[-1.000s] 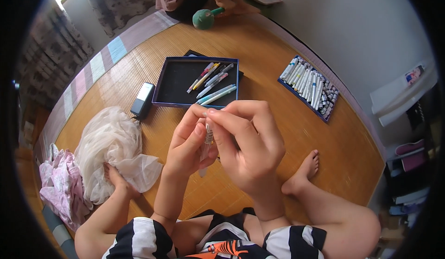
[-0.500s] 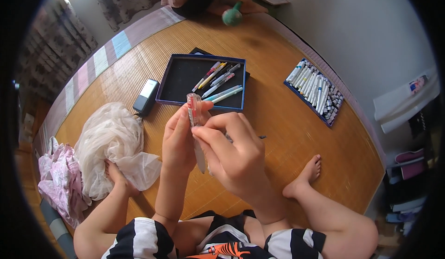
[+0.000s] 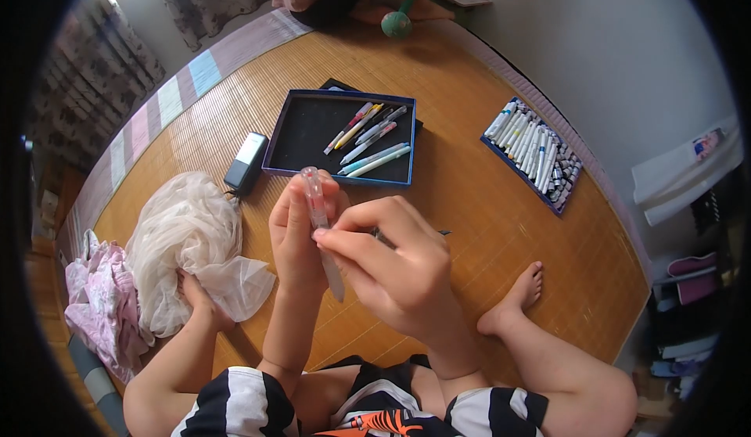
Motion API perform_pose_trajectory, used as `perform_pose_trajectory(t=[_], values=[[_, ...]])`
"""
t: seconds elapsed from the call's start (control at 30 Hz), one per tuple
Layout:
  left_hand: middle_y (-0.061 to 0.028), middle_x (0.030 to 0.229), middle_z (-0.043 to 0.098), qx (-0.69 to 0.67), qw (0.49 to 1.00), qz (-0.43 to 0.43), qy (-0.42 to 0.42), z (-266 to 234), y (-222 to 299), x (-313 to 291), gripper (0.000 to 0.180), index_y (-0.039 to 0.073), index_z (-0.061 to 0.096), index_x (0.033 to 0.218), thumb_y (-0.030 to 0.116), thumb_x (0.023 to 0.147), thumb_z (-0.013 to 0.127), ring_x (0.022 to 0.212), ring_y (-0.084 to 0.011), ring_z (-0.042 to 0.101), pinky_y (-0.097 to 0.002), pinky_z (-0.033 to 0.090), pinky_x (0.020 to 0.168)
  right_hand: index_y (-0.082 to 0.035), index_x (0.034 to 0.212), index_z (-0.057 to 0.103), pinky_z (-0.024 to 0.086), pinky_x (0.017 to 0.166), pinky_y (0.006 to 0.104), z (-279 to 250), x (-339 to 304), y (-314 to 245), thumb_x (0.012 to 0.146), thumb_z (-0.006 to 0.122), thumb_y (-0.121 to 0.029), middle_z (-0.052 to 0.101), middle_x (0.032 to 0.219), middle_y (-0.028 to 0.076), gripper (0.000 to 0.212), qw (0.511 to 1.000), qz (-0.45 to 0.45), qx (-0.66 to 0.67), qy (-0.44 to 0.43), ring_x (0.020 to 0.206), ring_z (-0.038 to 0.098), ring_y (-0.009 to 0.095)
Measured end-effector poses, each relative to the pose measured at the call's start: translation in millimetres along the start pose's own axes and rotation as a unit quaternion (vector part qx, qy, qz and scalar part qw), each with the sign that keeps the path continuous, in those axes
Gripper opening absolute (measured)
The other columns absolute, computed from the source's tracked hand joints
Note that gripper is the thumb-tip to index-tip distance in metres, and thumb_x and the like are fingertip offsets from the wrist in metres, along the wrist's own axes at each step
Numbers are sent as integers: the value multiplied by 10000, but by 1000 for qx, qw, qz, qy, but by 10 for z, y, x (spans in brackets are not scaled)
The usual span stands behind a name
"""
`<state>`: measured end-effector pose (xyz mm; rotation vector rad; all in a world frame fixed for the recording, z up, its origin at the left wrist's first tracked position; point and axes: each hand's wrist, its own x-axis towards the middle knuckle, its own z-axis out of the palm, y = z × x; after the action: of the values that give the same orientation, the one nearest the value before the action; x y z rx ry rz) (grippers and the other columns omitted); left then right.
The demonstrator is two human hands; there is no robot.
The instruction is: The person wipes various pens and markers with a cloth and places them into a small jar.
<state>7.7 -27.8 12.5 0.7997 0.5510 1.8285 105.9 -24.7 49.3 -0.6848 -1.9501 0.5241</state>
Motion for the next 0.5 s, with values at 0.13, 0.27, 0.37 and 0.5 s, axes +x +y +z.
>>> perform_pose_trajectory(t=[0.13, 0.27, 0.37, 0.5], values=[[-27, 643, 470, 41, 998, -42, -21, 68, 73, -52, 221, 5, 445, 849, 214, 810, 387, 454, -40, 415, -144, 321, 385, -34, 731, 561, 393, 453, 222, -21, 24, -47, 570, 607, 28, 494, 691, 57, 178, 994, 6, -4, 105, 578, 495, 154], [-28, 638, 470, 44, 998, -34, -34, 100, 46, -89, 181, 13, 423, 864, 180, 814, 375, 434, -33, 419, -139, 323, 356, -28, 754, 556, 392, 472, 220, 59, 23, 26, 604, 598, 16, 504, 708, 61, 162, 990, -15, -21, 141, 594, 491, 157], [-19, 693, 466, 63, 998, -6, -5, 78, 10, -78, 159, 19, 430, 837, 165, 814, 370, 526, -24, 414, -133, 326, 445, -14, 739, 553, 397, 505, 237, 90, 13, 57, 580, 592, 32, 502, 707, 67, 170, 992, -23, -16, 123, 609, 483, 177], [-5, 748, 459, 71, 997, 1, 16, 56, 23, -45, 151, 21, 445, 811, 152, 814, 371, 657, -24, 397, -142, 312, 585, 3, 732, 550, 398, 511, 253, 1, 20, 48, 522, 572, 51, 486, 688, 80, 216, 1000, -11, -18, 0, 600, 474, 204]])
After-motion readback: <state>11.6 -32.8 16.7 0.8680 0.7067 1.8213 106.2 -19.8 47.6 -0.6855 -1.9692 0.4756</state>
